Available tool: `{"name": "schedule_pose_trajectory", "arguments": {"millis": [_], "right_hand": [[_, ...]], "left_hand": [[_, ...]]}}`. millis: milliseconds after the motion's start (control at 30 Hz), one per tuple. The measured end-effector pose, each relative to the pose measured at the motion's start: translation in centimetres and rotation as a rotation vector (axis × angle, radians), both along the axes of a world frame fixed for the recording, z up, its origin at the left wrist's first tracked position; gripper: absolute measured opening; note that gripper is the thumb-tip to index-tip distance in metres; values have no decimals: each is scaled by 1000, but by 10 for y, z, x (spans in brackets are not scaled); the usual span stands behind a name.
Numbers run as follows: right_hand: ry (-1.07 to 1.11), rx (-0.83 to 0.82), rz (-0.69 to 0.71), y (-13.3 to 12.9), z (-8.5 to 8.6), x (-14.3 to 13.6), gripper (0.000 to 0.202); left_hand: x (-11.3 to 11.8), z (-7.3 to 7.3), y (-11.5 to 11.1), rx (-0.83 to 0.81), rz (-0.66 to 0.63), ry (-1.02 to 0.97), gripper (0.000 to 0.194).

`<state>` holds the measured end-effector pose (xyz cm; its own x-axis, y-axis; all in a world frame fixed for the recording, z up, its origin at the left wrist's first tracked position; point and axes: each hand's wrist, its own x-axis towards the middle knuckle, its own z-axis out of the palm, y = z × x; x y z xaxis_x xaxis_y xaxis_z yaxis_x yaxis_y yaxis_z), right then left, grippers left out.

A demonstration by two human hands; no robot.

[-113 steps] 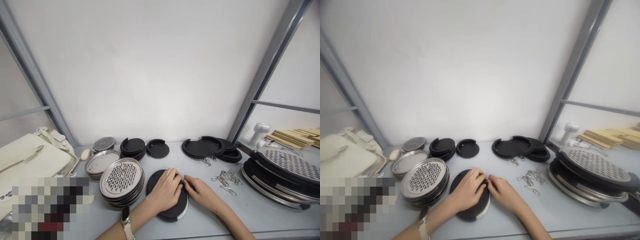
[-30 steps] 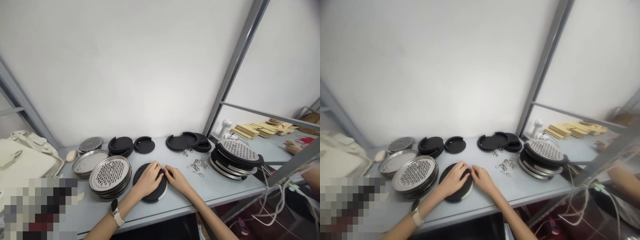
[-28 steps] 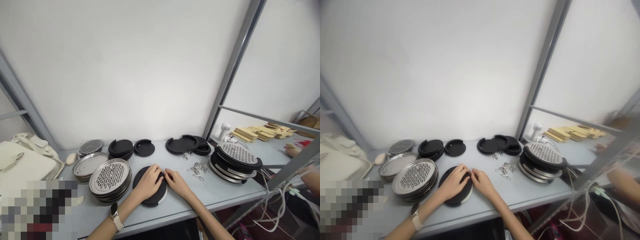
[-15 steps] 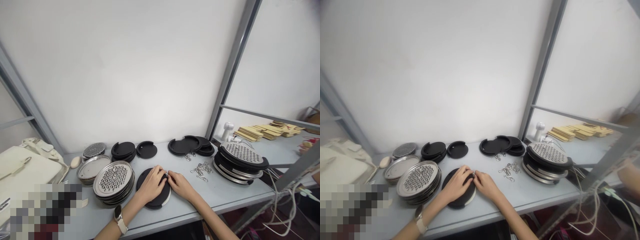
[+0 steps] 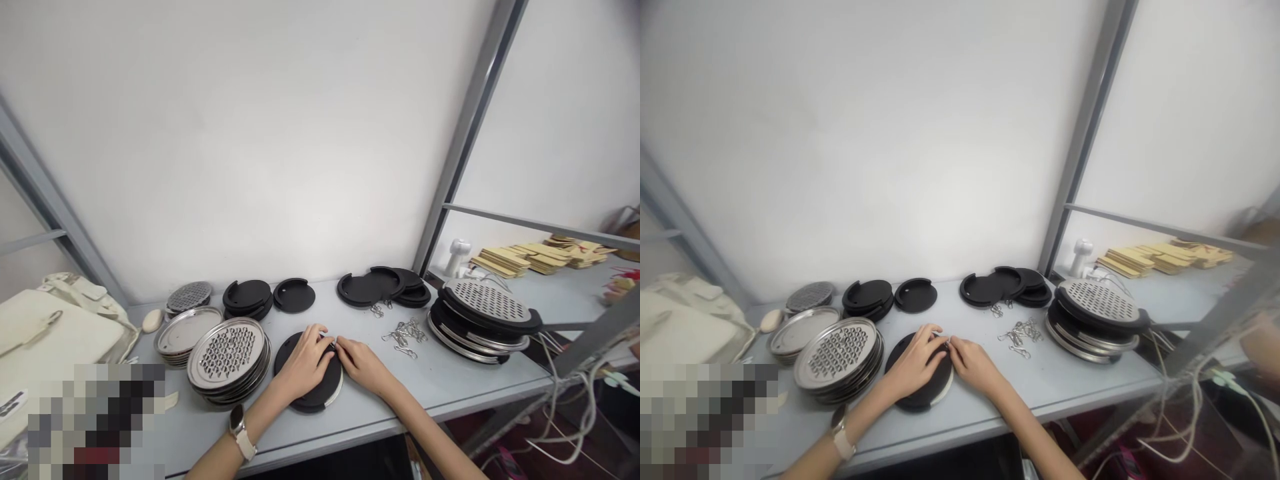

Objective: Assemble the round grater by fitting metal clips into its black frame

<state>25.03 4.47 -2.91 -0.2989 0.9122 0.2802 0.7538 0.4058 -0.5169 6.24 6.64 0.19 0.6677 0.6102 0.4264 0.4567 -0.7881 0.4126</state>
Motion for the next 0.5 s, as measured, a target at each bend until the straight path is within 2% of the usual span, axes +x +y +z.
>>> {"name": "schedule_pose_trajectory", "arguments": {"millis": [500], "right_hand": [[-34, 16, -25, -2, 2, -1, 22]], "left_hand": [[0, 6, 0, -16, -47, 14, 25]]}}
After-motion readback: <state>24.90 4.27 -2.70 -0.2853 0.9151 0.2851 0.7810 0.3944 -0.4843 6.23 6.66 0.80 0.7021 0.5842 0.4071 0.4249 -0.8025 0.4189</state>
